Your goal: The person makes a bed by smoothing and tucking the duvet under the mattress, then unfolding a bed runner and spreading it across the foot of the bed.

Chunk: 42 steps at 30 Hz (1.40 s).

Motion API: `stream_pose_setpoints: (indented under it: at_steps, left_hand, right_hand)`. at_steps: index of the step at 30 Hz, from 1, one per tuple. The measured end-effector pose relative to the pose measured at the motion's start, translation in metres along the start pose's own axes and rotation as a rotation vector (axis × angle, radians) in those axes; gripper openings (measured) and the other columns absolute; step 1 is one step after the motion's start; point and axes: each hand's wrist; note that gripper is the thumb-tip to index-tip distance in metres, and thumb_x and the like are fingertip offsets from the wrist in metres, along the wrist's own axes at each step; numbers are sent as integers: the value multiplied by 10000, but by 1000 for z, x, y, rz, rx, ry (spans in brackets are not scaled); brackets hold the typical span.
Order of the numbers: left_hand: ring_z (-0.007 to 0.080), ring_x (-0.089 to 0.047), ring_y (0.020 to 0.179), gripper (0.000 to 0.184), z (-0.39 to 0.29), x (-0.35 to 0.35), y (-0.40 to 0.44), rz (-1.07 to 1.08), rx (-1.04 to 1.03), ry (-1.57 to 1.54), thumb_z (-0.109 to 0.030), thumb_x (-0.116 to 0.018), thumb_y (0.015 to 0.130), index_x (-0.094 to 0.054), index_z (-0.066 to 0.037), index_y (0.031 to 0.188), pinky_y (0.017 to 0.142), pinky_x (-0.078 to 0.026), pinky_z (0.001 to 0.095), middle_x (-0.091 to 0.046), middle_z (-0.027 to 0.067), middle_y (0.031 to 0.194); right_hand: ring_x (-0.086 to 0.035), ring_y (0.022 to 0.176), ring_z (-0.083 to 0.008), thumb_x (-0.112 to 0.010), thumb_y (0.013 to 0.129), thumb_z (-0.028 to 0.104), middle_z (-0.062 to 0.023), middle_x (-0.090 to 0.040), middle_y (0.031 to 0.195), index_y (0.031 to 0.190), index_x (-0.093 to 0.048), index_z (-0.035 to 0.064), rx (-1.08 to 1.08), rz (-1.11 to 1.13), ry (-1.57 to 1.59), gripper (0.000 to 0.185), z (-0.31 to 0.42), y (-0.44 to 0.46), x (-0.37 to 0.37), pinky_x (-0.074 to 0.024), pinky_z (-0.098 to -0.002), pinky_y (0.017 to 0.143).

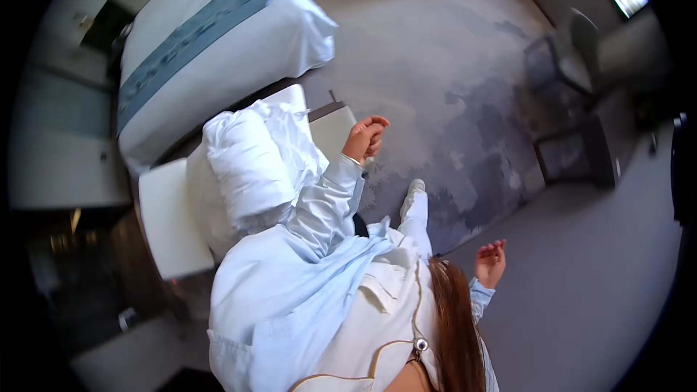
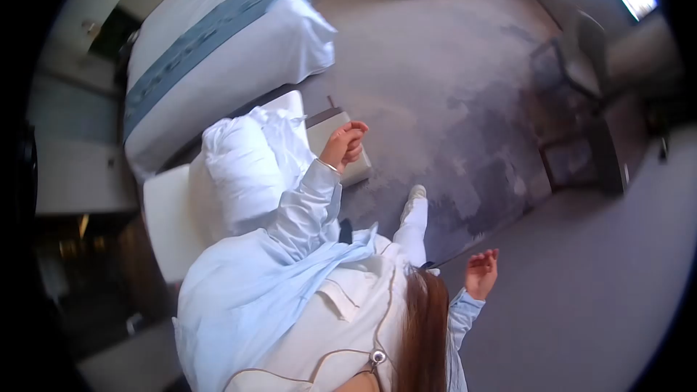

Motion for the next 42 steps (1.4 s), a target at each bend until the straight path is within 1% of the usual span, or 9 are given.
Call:
stream_pose_setpoints:
  at_steps: [7, 10, 12, 14, 20, 27, 32, 35, 42]
  left_hand:
    - [62, -196, 323, 96, -44, 49, 72, -400, -327, -461, -91, -452, 780, -497, -92, 866, 291, -160, 218, -246, -39, 466]
    - [55, -198, 319, 92, -60, 64, 82, -531, -471, -541, -107, -474, 780, -502, -89, 866, 284, -164, 212, -248, -40, 457]
    - [60, -192, 311, 55, -69, 82, 93, -607, -516, -603, -124, -469, 788, -495, -113, 835, 279, -166, 214, -227, -45, 439]
    - [65, -189, 308, 39, -73, 108, 117, -729, -545, -643, -131, -462, 787, -485, -124, 818, 271, -164, 223, -235, -47, 439]
    - [67, -244, 341, 72, -155, 148, 265, -684, -508, -778, -79, -441, 774, -488, -117, 813, 327, -202, 214, -277, -45, 455]
    - [58, -304, 400, 106, -321, 160, 431, -495, -461, -668, -103, -476, 769, -509, -109, 870, 374, -253, 206, -334, -44, 509]
    - [100, -433, 515, 212, -391, 218, 518, -662, -412, -603, -100, -473, 764, -520, -94, 971, 483, -369, 224, -460, -7, 637]
    - [178, -555, 750, 280, -411, 256, 565, -883, -406, -559, -101, -465, 761, -522, -91, 1036, 642, -443, 275, -554, 52, 834]
    - [205, -562, 820, 312, -422, 367, 674, -1078, -295, -569, -174, -478, 788, -481, -97, 1090, 672, -441, 293, -566, 85, 997]
  right_hand:
    - [-510, 747, -144, -427, 835, 86, -13, -554, 874, 961, -551, 100, -276, 422, -174, 177, 66, 302, -191, -428, -267, 694]
    - [-504, 727, -141, -421, 841, 98, -16, -539, 871, 988, -524, 89, -398, 602, -272, 180, 48, 381, -306, -424, -265, 676]
    - [-495, 707, -135, -415, 842, 90, -25, -526, 845, 995, -502, 83, -680, 758, -130, 177, 10, 401, -392, -417, -260, 657]
    - [-493, 706, -132, -442, 836, 86, -36, -509, 816, 944, -491, 61, -508, 744, -260, 121, -34, 438, -436, -418, -249, 664]
    - [-519, 688, -141, -460, 815, 88, -21, -531, 774, 923, -499, 90, -726, 579, -317, 115, -153, 520, -505, -440, -256, 661]
    - [-509, 650, -129, -449, 791, 33, 2, -534, 736, 882, -508, 114, -632, 385, -360, 135, -174, 640, -591, -430, -261, 620]
    - [-471, 610, -115, -446, 791, 34, 6, -514, 726, 855, -485, 113, -532, 286, -403, 108, -225, 753, -666, -418, -253, 607]
    - [-459, 598, -111, -447, 796, 46, 10, -500, 705, 851, -475, 114, -687, 297, -383, 92, -291, 827, -743, -413, -246, 588]
    - [-491, 640, -115, -459, 824, 137, 12, -510, 726, 829, -505, 116, -959, 620, -740, 50, -496, 916, -943, -423, -237, 595]
Point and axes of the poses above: each hand's wrist, its own y-axis towards the middle knuckle, its own x-axis out of the back of the hand, z = x × y
